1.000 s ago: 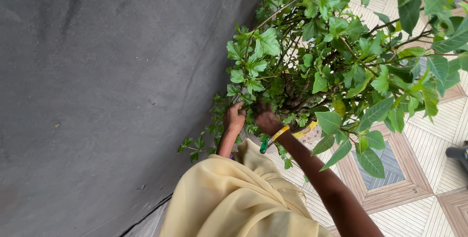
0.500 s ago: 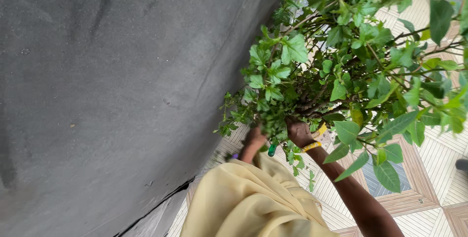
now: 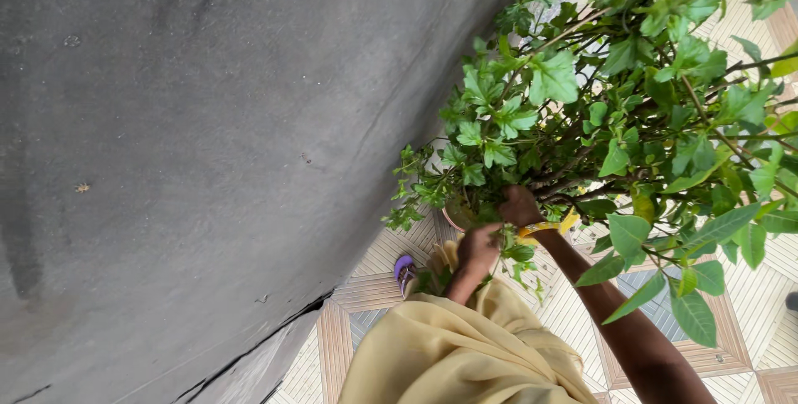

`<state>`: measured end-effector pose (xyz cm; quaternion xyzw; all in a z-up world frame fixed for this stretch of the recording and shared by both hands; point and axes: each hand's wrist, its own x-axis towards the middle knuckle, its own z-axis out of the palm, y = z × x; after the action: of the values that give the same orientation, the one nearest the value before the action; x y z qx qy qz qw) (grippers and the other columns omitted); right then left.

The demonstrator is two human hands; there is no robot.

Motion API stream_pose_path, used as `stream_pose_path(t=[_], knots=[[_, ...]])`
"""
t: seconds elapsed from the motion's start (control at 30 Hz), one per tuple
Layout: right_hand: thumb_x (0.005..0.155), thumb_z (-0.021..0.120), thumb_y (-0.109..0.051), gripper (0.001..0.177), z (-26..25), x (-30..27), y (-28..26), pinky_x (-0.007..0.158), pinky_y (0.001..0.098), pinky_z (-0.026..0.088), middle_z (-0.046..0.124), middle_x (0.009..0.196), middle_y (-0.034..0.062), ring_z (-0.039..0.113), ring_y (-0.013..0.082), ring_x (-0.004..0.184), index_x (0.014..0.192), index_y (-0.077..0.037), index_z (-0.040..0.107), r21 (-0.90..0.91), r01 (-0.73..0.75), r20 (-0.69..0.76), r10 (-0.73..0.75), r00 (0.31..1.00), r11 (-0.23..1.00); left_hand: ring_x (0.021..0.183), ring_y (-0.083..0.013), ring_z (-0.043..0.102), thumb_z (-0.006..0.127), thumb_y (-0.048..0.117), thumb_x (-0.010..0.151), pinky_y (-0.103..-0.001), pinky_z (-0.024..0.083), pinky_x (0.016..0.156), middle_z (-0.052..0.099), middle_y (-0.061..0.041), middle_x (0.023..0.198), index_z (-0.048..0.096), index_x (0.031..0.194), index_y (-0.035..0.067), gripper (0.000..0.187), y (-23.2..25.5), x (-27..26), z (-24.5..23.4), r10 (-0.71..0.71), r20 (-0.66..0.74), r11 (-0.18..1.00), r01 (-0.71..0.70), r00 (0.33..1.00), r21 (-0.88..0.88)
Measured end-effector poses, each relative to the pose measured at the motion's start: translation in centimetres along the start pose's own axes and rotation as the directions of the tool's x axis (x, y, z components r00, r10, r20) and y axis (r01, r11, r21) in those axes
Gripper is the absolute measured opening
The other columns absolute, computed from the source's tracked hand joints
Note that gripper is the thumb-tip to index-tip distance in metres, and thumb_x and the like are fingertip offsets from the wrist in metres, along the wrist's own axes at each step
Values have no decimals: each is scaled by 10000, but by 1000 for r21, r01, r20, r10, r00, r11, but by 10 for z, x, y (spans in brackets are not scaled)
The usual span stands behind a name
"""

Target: The person prunes a potted plant by hand, plucking leaves and stems and then gathering the plant's branches together to tie them with a white strip.

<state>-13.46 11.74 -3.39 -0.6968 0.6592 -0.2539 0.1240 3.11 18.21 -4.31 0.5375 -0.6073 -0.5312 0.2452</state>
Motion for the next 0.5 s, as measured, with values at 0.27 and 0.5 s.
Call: stream_pose_path(t=[0.27,0.5], knots=[[829,710,-27,138,-49,5,28,468,336,502,708,727,31,614,151,527,962,-65,711,550,-630,401,489,775,547,1117,-275,704,530,171,1015,-520,536,870,699,-44,1272,560,1418,86,414,-52,52,-40,-555,48,483,370,830,-794],[835,680,-16,61,-52,7,27,444,319,468,642,661,38,573,136,490,883,-1,715,670,-552,373,417,829,497,1339,-333,537,592,238,1028,-623,490,962,534,-89,1506,437,1552,151,553,-39,62,-11,-434,265,384,443,861,-810]])
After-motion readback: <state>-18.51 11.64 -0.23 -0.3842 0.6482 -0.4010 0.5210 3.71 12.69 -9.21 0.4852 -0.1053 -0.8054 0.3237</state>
